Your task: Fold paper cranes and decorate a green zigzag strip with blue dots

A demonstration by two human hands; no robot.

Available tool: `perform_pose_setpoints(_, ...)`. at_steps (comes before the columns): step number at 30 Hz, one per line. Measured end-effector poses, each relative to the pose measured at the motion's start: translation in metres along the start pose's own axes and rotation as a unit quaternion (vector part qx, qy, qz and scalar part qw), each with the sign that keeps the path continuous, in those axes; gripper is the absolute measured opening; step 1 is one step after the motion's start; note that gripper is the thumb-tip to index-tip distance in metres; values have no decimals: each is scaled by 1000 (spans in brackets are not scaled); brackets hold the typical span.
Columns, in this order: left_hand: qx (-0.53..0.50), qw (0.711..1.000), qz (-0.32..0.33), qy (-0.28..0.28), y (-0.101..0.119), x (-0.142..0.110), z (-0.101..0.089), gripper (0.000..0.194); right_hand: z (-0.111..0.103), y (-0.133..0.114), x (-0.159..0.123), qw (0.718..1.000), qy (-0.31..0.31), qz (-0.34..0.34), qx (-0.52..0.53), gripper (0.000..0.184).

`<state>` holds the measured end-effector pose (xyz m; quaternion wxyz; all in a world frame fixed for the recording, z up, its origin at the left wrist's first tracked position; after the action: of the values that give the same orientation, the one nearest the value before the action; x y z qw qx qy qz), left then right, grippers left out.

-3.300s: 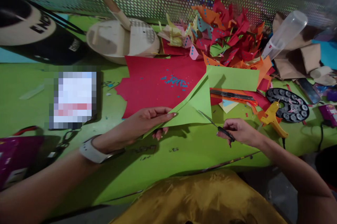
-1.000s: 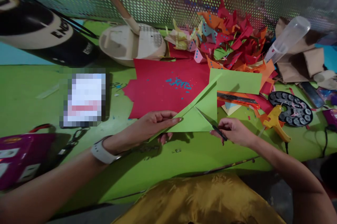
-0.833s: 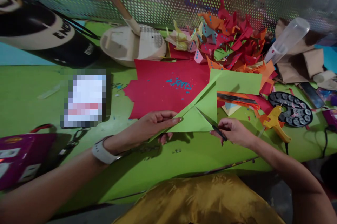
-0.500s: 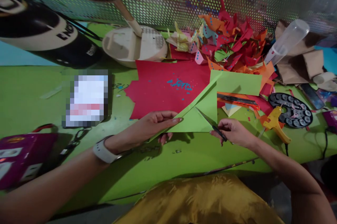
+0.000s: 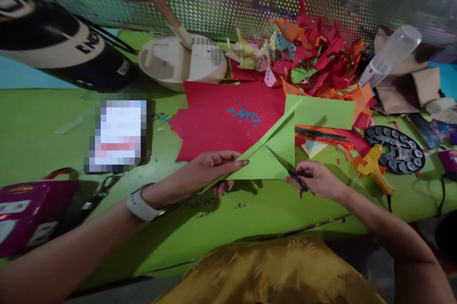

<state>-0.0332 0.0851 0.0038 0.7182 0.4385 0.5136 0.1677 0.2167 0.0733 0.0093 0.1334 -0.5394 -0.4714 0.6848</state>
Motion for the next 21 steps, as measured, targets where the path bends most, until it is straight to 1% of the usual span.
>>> perform_pose_setpoints(15,7,1000,7,-4,-2,2,-1,30,0,3,2,1000,2,-21,19,53)
perform_pose_setpoints(19,8,1000,0,-1,1,0,1,29,-2,3,2,1000,13,-24,3,53)
perform_pose_setpoints(21,6,1000,2,5,2,-1,1,29,-3,3,0,1000,9,-9,-17,52)
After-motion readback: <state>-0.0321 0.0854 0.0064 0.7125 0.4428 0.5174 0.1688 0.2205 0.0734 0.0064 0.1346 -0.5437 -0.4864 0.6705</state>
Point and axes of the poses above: each hand's wrist, its own x-axis towards the middle knuckle, its own z-axis out of the palm, y = z × x, the point moved 3 cm from there along x, towards the middle knuckle
